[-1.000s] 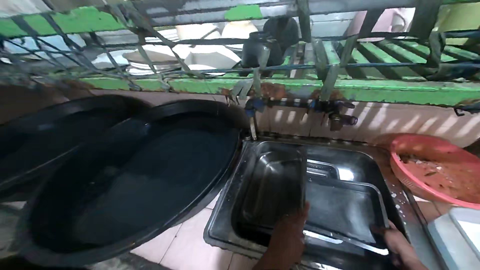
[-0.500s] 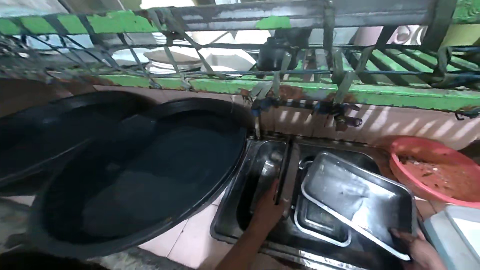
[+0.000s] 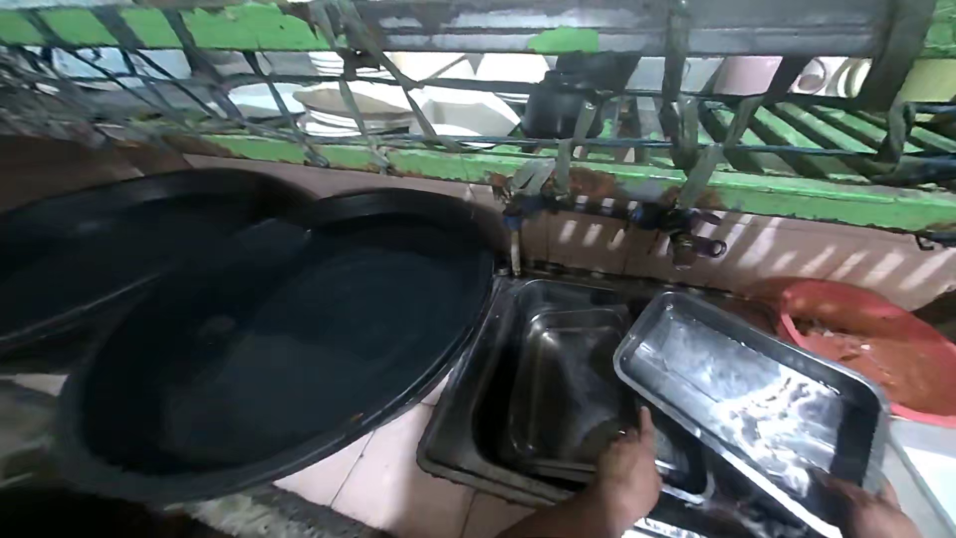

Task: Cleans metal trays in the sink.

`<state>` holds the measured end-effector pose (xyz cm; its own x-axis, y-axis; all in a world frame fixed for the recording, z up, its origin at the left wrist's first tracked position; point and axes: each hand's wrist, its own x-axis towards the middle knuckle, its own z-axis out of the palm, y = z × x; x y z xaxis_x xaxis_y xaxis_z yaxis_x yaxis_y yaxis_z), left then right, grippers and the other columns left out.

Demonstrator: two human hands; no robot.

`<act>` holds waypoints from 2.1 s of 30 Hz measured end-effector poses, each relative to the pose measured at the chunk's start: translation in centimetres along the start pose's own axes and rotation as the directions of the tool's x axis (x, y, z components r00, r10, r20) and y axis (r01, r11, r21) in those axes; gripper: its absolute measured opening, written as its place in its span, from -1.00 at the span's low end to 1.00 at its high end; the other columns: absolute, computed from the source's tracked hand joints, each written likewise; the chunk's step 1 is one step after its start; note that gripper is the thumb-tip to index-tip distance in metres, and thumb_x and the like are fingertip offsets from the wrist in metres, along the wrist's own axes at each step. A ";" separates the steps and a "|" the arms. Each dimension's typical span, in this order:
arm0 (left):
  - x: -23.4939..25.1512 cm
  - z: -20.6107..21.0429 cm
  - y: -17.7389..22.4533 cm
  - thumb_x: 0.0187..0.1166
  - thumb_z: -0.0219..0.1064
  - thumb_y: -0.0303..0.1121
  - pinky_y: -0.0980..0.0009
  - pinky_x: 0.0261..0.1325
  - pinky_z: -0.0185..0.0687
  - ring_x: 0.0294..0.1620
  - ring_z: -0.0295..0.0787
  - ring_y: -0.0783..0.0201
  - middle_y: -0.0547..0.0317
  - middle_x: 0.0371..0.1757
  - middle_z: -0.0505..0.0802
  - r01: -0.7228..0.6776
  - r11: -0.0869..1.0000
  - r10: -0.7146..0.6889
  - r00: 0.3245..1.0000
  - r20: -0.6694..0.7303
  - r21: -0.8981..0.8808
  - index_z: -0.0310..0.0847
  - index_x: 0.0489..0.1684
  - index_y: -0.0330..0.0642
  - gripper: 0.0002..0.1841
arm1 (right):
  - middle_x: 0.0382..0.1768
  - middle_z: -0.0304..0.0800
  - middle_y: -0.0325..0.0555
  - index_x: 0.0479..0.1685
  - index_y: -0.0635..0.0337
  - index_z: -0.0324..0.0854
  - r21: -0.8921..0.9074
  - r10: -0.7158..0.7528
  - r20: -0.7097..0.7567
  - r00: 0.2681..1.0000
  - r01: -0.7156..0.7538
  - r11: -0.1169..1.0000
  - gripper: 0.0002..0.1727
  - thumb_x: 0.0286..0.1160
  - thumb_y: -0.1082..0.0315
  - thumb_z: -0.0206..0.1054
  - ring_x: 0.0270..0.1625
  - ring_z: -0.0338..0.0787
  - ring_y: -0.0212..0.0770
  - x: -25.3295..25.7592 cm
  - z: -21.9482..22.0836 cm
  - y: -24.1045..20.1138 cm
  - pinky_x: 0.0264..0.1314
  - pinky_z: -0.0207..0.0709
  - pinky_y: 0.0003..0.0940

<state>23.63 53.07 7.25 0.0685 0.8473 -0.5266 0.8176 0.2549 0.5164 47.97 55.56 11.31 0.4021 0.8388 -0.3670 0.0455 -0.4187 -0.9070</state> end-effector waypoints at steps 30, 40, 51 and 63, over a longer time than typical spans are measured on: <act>4.9 -8.5 -8.2 0.81 0.10 -0.34 0.20 0.07 0.78 0.02 0.78 0.17 -0.08 0.13 0.78 -0.266 0.255 -0.093 0.950 -0.297 -0.930 0.44 0.44 -0.35 -0.64 | 0.35 0.74 0.24 0.40 0.41 0.65 -0.171 -0.718 0.303 0.627 0.777 0.606 -0.47 0.35 0.69 0.20 0.45 0.71 -0.15 -4.5 3.1 -4.5 0.58 0.48 -0.31; -0.1 -12.3 -11.7 0.78 0.18 -0.12 0.17 0.32 0.65 0.24 0.69 0.28 -0.02 0.32 0.72 -0.150 0.537 -0.329 0.869 -0.369 -0.830 0.40 0.54 -0.29 -0.49 | 0.78 0.31 -0.12 0.89 -0.10 0.10 -0.383 -0.538 0.340 0.771 0.636 0.670 -0.29 0.75 0.15 0.21 0.73 0.41 -0.14 -2.4 -8.9 -9.0 0.76 0.29 0.04; 0.6 -5.8 -13.8 0.85 0.07 -0.03 -0.07 0.26 0.62 0.24 0.70 0.01 -0.21 0.31 0.72 0.071 0.531 -0.426 0.884 -0.194 -0.844 0.48 0.48 -0.33 -0.47 | 0.59 0.45 0.34 0.90 0.09 -0.09 -0.850 0.108 0.093 0.990 0.023 0.526 0.22 0.27 -0.09 0.64 0.53 0.60 0.30 0.8 -22.5 3.8 0.54 0.42 0.35; 4.2 -3.5 -13.6 0.77 0.17 -0.17 -0.12 0.30 0.59 0.33 0.63 -0.01 -0.20 0.44 0.63 0.225 0.458 -0.500 0.865 -0.040 -0.860 0.30 0.62 -0.27 -0.47 | 0.27 0.74 0.33 0.66 0.05 0.43 -0.762 0.046 -0.146 0.988 -0.142 0.632 -0.33 0.54 0.13 0.45 0.35 0.71 0.35 0.5 -23.9 0.7 0.41 0.47 0.39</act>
<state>10.80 54.80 0.36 -0.3724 0.6243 -0.6868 -0.1013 0.7082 0.6987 70.02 47.32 15.40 0.5327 0.7590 -0.3743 0.6683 -0.6486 -0.3643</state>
